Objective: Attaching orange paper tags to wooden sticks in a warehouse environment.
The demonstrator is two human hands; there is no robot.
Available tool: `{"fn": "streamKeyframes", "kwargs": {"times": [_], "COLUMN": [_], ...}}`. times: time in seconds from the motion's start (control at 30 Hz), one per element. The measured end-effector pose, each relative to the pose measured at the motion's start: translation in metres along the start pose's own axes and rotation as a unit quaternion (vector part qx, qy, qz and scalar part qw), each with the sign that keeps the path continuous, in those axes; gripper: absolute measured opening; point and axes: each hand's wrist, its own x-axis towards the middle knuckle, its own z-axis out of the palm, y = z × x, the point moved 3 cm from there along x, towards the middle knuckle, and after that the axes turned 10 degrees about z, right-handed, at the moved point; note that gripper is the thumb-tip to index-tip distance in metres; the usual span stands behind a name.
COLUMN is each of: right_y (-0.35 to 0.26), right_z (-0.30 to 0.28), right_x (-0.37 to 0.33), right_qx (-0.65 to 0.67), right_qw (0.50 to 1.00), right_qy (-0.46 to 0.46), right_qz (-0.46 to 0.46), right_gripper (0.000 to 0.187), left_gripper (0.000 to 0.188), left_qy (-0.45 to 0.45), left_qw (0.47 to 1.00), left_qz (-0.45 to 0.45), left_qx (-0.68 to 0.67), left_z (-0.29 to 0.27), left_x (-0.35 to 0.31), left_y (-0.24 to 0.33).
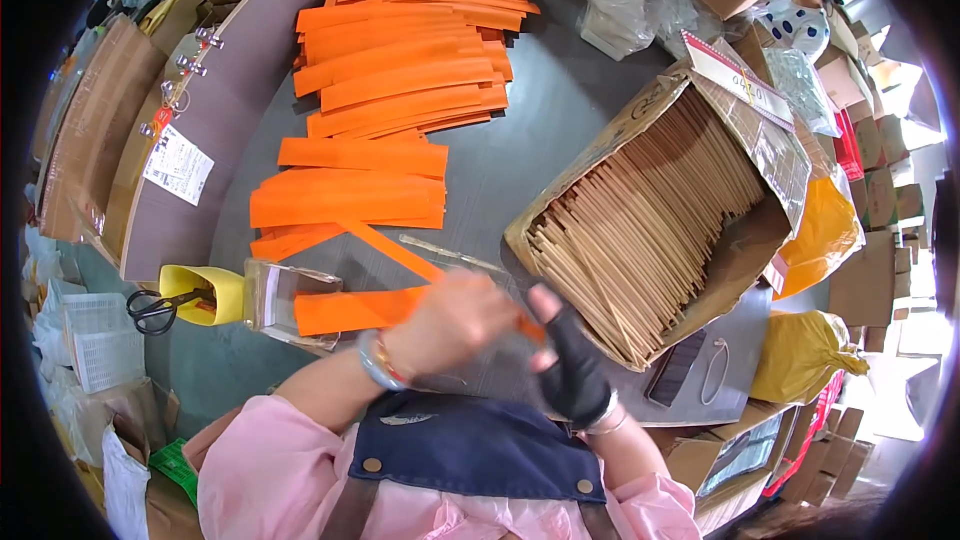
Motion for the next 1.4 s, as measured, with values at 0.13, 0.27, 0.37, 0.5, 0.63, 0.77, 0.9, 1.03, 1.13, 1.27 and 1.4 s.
{"fn": "streamKeyframes", "kwargs": {"times": [0.13,0.27,0.37,0.5,0.63,0.77,0.9,1.03,1.13,1.27,1.4], "right_y": [0.070,0.086,0.085,0.090,0.063,0.033,0.027,0.030,0.019,0.029,-0.009], "right_z": [-0.029,-0.032,-0.028,-0.031,-0.041,-0.032,-0.021,-0.006,-0.001,-0.033,0.013], "right_x": [0.007,0.006,0.010,0.013,0.009,-0.003,-0.010,-0.009,-0.007,0.009,0.005], "right_qx": [-0.275,-0.342,-0.366,-0.369,-0.287,-0.289,-0.246,-0.270,-0.228,-0.249,0.033], "right_qw": [0.950,0.932,0.923,0.921,0.950,0.955,0.967,0.959,0.969,0.965,0.998], "right_qy": [0.149,0.121,0.115,0.122,0.120,-0.062,-0.071,-0.090,-0.085,-0.059,-0.015], "right_qz": [0.018,0.010,0.016,0.031,0.016,0.014,0.006,0.009,-0.045,0.057,-0.057], "right_gripper": [0.049,0.034,0.024,0.016,0.011,0.016,0.016,0.014,0.015,0.038,0.054], "left_gripper": [0.033,0.041,0.038,0.031,0.029,0.028,0.021,0.016,0.013,0.016,0.018], "left_qy": [0.060,-0.004,0.079,0.084,0.079,0.069,0.079,0.078,0.061,-0.005,0.034], "left_qw": [0.974,0.971,0.968,0.963,0.959,0.961,0.960,0.967,0.988,0.996,0.999], "left_qz": [-0.217,-0.219,-0.221,-0.232,-0.224,-0.204,-0.187,-0.166,-0.072,-0.084,-0.008], "left_qx": [0.009,-0.091,-0.088,-0.104,-0.153,-0.173,-0.191,-0.179,-0.120,-0.025,-0.003], "left_z": [0.007,0.051,0.053,0.047,0.049,0.054,0.050,0.048,0.034,0.013,0.009], "left_x": [-0.033,-0.068,-0.070,-0.064,-0.068,-0.077,-0.075,-0.075,-0.035,-0.032,-0.002], "left_y": [-0.046,-0.031,-0.033,-0.034,-0.037,-0.038,-0.040,-0.034,-0.007,-0.016,0.009]}}
